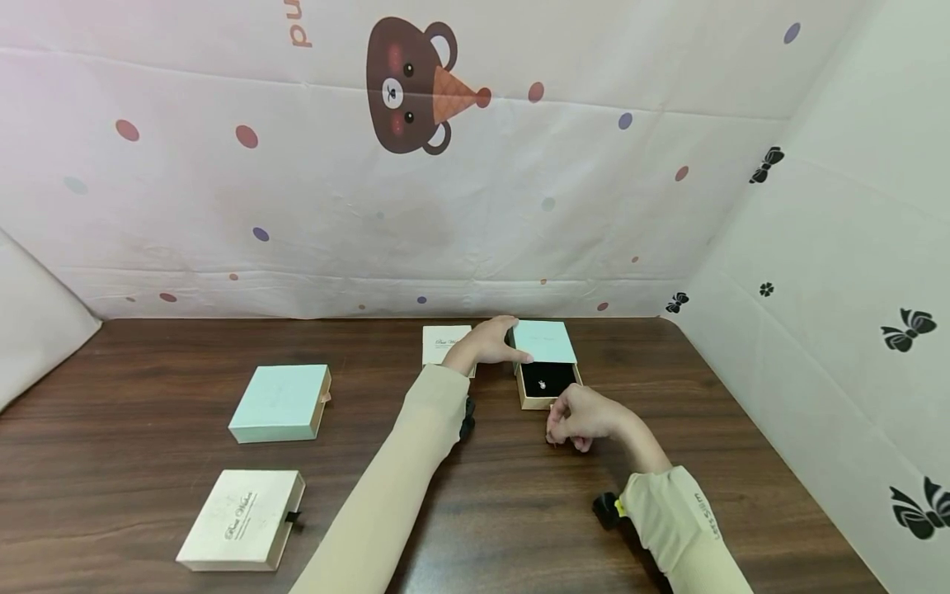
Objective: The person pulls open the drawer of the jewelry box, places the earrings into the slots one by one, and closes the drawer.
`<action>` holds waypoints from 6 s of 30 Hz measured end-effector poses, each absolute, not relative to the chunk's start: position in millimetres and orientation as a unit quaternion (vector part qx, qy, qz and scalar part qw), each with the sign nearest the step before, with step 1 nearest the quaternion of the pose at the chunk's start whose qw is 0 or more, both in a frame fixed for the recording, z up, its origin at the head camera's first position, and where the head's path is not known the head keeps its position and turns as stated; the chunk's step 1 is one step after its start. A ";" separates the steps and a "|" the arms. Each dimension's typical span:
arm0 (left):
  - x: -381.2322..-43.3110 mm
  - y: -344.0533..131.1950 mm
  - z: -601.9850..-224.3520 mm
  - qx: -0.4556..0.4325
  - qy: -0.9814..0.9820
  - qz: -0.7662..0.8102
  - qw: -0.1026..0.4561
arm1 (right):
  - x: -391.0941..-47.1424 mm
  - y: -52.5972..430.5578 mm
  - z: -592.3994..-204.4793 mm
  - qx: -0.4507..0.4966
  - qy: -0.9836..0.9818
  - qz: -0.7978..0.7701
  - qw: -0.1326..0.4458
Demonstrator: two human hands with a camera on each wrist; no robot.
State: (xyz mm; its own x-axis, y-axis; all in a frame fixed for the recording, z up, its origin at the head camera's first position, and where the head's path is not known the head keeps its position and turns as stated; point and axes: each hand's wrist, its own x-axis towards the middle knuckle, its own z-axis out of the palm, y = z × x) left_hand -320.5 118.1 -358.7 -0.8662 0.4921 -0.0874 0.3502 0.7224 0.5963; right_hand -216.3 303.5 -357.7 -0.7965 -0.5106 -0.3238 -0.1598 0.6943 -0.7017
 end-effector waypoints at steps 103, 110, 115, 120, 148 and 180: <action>-320.9 119.2 -359.9 0.227 0.924 0.286 0.113 | -241.5 317.6 -342.8 -0.070 0.901 -0.422 0.069; -321.7 119.7 -360.4 0.227 0.925 0.284 0.113 | -243.2 319.6 -343.1 -0.081 0.897 -0.425 0.088; -321.7 119.9 -360.7 0.229 0.925 0.282 0.113 | -243.8 320.5 -345.6 -0.074 0.898 -0.425 0.088; -322.0 119.5 -361.0 0.228 0.925 0.282 0.116 | -243.7 319.1 -347.1 -0.061 0.889 -0.442 0.105; -322.6 119.2 -360.2 0.226 0.924 0.284 0.119 | -243.4 322.0 -348.2 -0.087 0.885 -0.439 0.131; -320.9 118.9 -357.2 0.228 0.928 0.269 0.122 | -246.4 315.7 -354.4 -0.065 0.935 -0.338 0.084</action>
State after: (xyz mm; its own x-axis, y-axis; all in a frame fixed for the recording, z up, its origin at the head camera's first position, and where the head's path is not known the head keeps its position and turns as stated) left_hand -320.9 118.9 -357.2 -0.8665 0.4884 -0.1032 0.3573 0.7513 0.5549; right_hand -246.4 315.7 -354.4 -0.9775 -0.1781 -0.1129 -0.0647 0.7629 -0.6433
